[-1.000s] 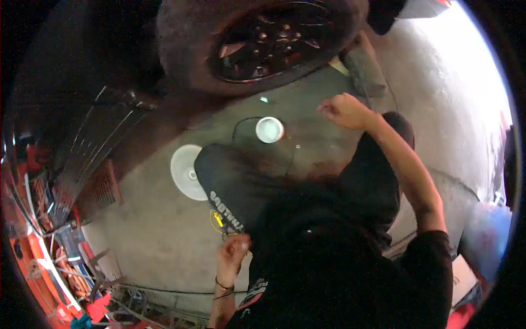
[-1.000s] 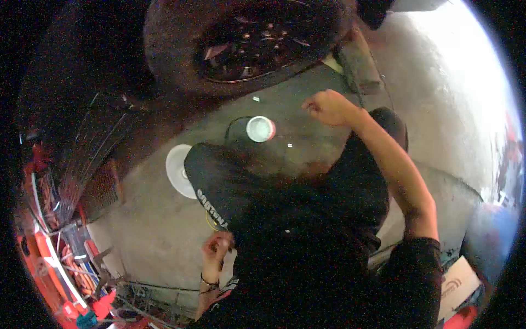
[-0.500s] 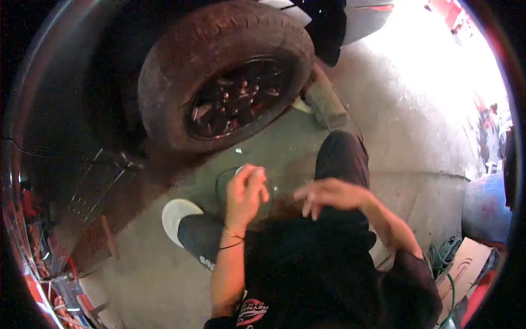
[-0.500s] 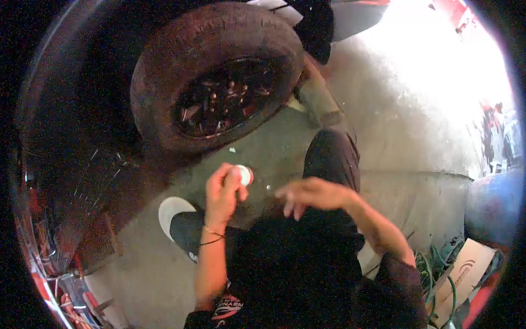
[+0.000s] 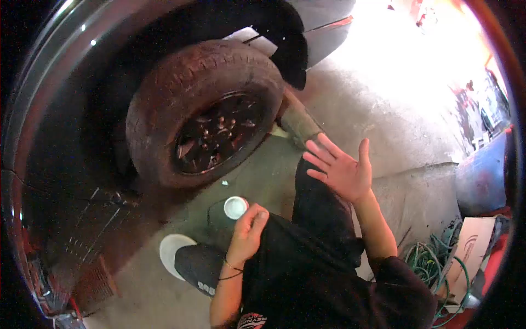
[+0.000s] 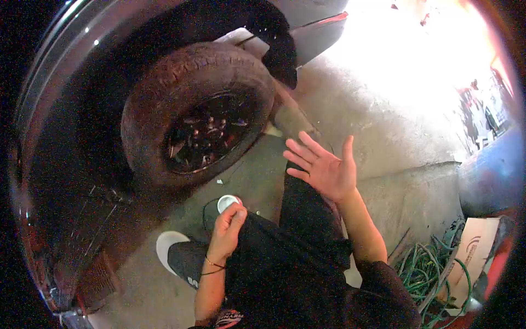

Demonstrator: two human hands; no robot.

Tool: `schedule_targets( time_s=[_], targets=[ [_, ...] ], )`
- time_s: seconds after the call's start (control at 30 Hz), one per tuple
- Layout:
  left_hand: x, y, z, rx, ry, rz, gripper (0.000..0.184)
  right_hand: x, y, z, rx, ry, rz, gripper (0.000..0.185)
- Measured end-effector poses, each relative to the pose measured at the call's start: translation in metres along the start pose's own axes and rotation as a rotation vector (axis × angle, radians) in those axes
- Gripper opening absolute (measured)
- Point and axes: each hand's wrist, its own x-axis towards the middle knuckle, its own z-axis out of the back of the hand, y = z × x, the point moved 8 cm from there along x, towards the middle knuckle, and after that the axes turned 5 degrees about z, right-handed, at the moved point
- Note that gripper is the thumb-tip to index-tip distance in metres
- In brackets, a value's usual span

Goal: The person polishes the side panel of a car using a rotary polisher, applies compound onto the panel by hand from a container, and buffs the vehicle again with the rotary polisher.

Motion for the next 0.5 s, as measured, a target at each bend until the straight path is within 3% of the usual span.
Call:
schedule_targets(
  time_s=[0.03, 0.07, 0.1, 0.13, 0.17, 0.2, 0.27, 0.33, 0.37, 0.4, 0.43, 0.5],
  targets=[
    [-0.001, 0.002, -0.009, -0.034, 0.053, 0.04, 0.027, 0.004, 0.002, 0.018, -0.124, 0.017, 0.0, 0.116],
    [0.0, 0.002, -0.019, -0.068, 0.108, 0.072, 0.027, 0.008, 0.005, 0.063, -0.356, -0.116, 0.036, 0.103],
    [0.002, -0.002, -0.027, -0.088, 0.138, 0.068, 0.025, 0.006, 0.01, 0.095, -0.875, -0.216, 0.136, 0.089],
    [0.004, -0.007, -0.033, -0.164, 0.139, 0.064, 0.025, 0.001, 0.023, 0.078, -1.393, -0.323, 0.237, 0.076],
    [0.008, -0.012, -0.037, -0.238, 0.136, 0.06, 0.025, -0.012, 0.021, 0.06, -1.778, -0.267, 0.128, 0.051],
    [0.014, -0.026, -0.038, -0.239, 0.14, 0.037, 0.025, -0.022, 0.008, 0.069, -2.096, -0.05, 0.227, 0.049],
    [0.03, -0.051, -0.015, -0.351, -0.075, 0.037, 0.026, -0.04, -0.02, 0.011, -1.988, 0.303, 0.277, 0.049],
    [0.052, -0.07, 0.0, -0.446, -0.143, 0.004, 0.027, -0.079, -0.055, -0.008, -2.011, 0.672, 0.232, 0.05],
    [0.065, -0.079, 0.008, -0.542, -0.175, -0.033, 0.028, -0.095, -0.068, 0.013, -1.906, 0.709, -0.011, 0.05],
    [0.078, -0.066, 0.021, -0.475, -0.279, -0.082, 0.03, -0.102, -0.065, 0.014, -2.001, 0.782, -0.464, 0.047],
    [0.089, -0.047, 0.026, -0.473, -0.284, -0.119, 0.03, -0.113, -0.046, 0.001, -1.753, 0.604, -0.351, 0.043],
    [0.089, 0.001, 0.035, -0.275, -0.356, -0.047, 0.028, -0.16, -0.018, 0.044, -1.276, 0.27, -0.432, 0.037]
  ],
)
